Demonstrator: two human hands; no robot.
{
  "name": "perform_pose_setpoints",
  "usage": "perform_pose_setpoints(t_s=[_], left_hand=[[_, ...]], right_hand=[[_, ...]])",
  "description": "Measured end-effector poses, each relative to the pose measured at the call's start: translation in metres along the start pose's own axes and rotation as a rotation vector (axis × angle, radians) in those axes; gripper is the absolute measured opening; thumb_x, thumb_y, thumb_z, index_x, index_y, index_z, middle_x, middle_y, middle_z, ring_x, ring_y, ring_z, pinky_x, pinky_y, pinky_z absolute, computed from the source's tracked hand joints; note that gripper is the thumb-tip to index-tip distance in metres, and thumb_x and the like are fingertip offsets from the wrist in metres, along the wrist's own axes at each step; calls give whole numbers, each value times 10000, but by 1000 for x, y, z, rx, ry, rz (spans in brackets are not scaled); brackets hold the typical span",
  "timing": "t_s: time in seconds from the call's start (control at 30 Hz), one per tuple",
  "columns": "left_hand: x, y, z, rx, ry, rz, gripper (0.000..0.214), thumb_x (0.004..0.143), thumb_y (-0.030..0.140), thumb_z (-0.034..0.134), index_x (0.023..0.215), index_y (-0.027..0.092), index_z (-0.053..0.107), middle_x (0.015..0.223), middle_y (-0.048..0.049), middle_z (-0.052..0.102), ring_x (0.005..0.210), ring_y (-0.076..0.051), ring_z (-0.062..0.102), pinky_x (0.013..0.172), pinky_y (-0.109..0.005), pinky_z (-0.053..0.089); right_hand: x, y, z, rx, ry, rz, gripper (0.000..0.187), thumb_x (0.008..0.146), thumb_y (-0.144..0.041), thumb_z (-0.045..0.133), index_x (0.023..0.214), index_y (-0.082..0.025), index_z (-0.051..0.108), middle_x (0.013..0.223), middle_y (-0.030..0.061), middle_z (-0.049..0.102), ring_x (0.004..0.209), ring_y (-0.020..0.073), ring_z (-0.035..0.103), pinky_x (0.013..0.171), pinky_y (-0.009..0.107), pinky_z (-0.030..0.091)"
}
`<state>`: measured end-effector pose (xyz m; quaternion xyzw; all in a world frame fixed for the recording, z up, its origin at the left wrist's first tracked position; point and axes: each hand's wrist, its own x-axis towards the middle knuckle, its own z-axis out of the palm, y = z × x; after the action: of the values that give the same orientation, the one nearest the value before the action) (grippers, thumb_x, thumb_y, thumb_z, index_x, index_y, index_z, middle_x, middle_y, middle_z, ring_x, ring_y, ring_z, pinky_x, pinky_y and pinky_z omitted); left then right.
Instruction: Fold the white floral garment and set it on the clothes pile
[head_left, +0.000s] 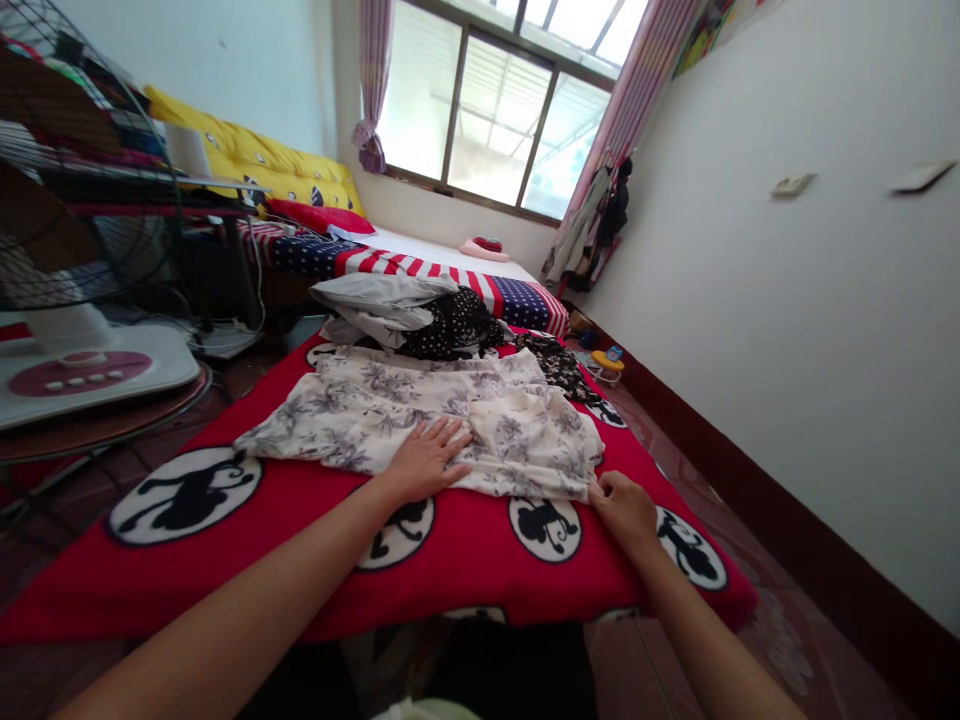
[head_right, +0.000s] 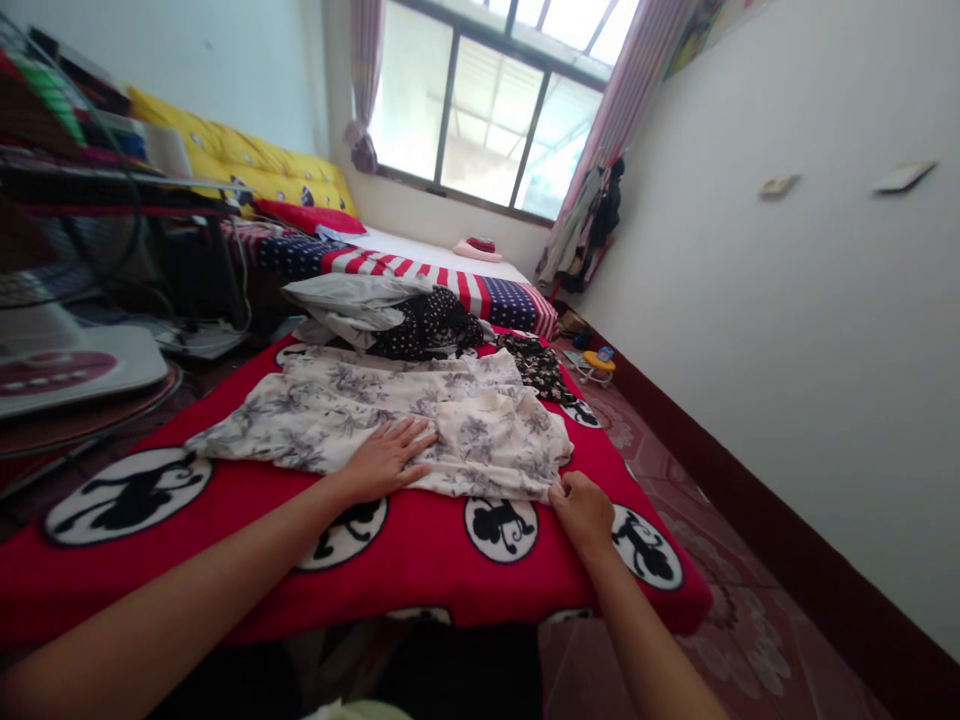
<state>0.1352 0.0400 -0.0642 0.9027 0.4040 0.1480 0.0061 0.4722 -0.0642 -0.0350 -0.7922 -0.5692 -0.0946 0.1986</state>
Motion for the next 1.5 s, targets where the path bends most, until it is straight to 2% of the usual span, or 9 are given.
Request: perform_pose_setpoints(t_s=[0.07, 0.2, 0.3, 0.47, 0.67, 0.83, 1.1, 1.33, 1.5], left_hand=[[0, 0, 0, 1, 8, 11, 571, 925, 567, 332, 1426, 296, 379, 1540, -60, 278, 1424, -270, 216, 1129, -499, 167], [-2, 1, 0, -2, 28, -3, 570, 926, 565, 328, 1420, 288, 390, 1537, -76, 288, 1420, -280, 224, 1129, -516, 165], [-6, 2, -3, -25, 38, -29, 567, 919, 567, 351, 1411, 291, 407, 1541, -90, 274, 1423, -291, 213, 1131, -508, 179], [-30, -9, -16, -69, 28, -69, 598, 902, 579, 389, 1412, 269, 412, 1562, -117, 206, 1432, -318, 163, 1134, -490, 209], [-99, -63, -49, -30, -23, -62, 643, 892, 587, 411, 1447, 270, 345, 1563, -106, 208, 1434, -294, 173, 1149, -500, 177], [-149, -126, -81, 12, 29, -185, 487, 923, 301, 408, 1394, 183, 438, 1479, -115, 396, 1365, -241, 355, 1138, -440, 267], [-153, -162, -89, 17, 123, -272, 556, 738, -6, 391, 1200, 185, 634, 1263, -76, 623, 1179, -192, 561, 1031, -331, 428], [-149, -151, -114, 30, 126, -170, 465, 714, -11, 402, 955, 218, 727, 1081, -41, 706, 1050, -196, 604, 947, -328, 463], [-165, -125, -140, 26, -28, -121, 430, 684, 8, 425, 870, 251, 727, 949, -26, 722, 941, -186, 621, 883, -294, 455]], right_hand=[[3, -14, -1, -83, 81, -77, 69, 751, -231, 542, 734, -193, 597, 816, 62, 605, 708, 206, 545, 563, 287, 326], [22, -58, 0, 168, 282, -215, 265, 762, -177, 497, 1010, -191, 587, 1015, 84, 582, 744, 185, 559, 678, 311, 444], [31, -89, 20, 432, 187, -364, 277, 814, -307, 512, 1051, -190, 596, 1088, 95, 591, 840, 208, 593, 803, 364, 489], [29, -102, 66, 399, -13, -505, 383, 870, -404, 472, 1129, -164, 620, 1212, 131, 590, 1137, 285, 533, 994, 466, 414], [13, -102, 51, 421, 224, -612, 336, 881, -404, 522, 1082, -158, 631, 1160, 133, 612, 1096, 272, 554, 984, 439, 416], [-21, -114, 20, 314, 106, -839, 310, 827, -285, 575, 1130, -220, 590, 1156, 72, 616, 1090, 255, 552, 1029, 448, 359], [-20, -83, 37, 168, 163, -601, 523, 719, -113, 437, 1226, -176, 549, 1160, 102, 590, 1074, 281, 549, 925, 434, 449], [-7, -46, 19, 152, 150, -626, 355, 769, -194, 447, 1002, -279, 701, 1032, 64, 623, 962, 261, 585, 731, 355, 520], [-26, -20, 1, 158, 168, -665, 372, 750, -184, 448, 975, -307, 719, 1027, 60, 638, 947, 253, 605, 697, 335, 518]])
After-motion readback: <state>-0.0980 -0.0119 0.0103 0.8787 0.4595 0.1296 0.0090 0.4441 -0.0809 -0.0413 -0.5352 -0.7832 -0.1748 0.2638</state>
